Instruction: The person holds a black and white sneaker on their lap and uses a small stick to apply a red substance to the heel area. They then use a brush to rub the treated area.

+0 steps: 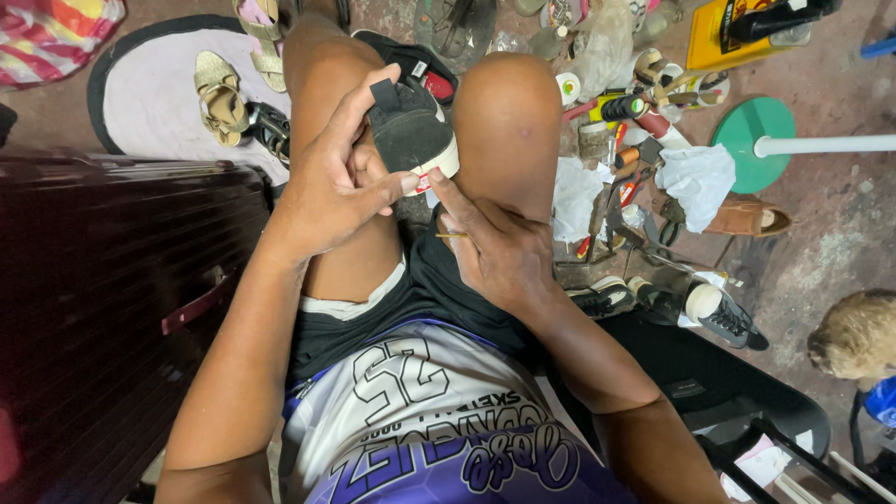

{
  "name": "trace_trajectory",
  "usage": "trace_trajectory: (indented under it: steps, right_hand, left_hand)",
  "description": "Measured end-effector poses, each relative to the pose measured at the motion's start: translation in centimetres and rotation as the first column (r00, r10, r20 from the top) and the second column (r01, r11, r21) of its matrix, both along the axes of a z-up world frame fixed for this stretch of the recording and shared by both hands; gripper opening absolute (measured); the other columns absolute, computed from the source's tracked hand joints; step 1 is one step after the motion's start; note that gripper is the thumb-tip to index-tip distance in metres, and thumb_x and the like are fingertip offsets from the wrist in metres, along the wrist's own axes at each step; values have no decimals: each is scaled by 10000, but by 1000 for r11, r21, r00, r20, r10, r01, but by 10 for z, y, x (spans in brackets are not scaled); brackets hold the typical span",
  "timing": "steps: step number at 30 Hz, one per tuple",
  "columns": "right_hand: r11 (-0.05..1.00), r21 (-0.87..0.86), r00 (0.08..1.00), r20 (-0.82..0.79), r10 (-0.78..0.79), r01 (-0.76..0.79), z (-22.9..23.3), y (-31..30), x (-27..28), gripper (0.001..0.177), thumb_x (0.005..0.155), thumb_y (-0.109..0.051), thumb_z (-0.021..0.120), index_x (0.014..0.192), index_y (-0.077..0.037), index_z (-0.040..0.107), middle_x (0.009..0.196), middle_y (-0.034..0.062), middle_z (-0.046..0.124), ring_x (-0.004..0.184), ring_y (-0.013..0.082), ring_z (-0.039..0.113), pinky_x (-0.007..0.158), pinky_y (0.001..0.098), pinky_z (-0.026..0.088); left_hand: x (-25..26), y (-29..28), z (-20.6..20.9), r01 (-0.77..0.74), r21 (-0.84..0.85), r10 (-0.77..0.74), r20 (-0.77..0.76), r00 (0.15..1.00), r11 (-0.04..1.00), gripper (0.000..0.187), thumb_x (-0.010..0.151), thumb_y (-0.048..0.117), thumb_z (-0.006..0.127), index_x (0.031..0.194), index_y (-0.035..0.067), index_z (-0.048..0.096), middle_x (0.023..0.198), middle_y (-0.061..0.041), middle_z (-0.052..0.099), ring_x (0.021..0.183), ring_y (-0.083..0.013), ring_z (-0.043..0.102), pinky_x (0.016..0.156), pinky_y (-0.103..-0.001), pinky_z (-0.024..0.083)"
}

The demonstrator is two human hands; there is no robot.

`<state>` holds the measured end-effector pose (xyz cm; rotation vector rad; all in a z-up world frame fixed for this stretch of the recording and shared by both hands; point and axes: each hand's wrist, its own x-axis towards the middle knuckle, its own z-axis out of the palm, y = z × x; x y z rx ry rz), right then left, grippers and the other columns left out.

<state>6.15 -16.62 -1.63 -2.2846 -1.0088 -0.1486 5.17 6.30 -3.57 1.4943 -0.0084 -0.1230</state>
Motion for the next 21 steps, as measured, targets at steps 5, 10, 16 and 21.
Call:
trace_trajectory:
  steps: [5,10,16,21]
  right_hand:
    - [1000,-20,1000,-23,-16,16,-1,1,1,525,970,-50,708,1470,-141,575,986,60,711,844,211,712,805,372,566]
    - [998,-57,999,-26,-35,33,0,2,-2,521,961,-46,731,1456,-144,603,876,52,658,752,221,678,717,375,555]
    - [996,-82,998,-46,-36,32,-5,-2,-4,568,909,-25,734,1452,-137,608,873,50,666,748,212,683,718,372,556]
    - [993,7,991,-70,-118,119,-14,-7,-8,506,961,-85,734,1442,-120,582,1014,95,738,839,219,717,742,341,575]
  left_hand:
    - [-4,1,-2,-9,19,10,-82,997,1000,902,861,-36,744,1631,71,288,946,-170,627,640,-51,584,611,-198,462]
    - [-14,-3,-5,-77,-102,81,36,996,992,896,876,-70,674,1656,46,250,1554,-104,462,777,-58,597,700,-212,519]
    - [-22,-13,-6,-143,40,142,26,990,989,936,903,-57,772,1678,72,264,1441,-118,594,784,-44,572,690,-193,480]
    - [-17,-12,-6,-149,47,149,12,989,988,946,866,-49,802,1644,84,281,1453,-129,567,745,-32,598,659,-187,495]
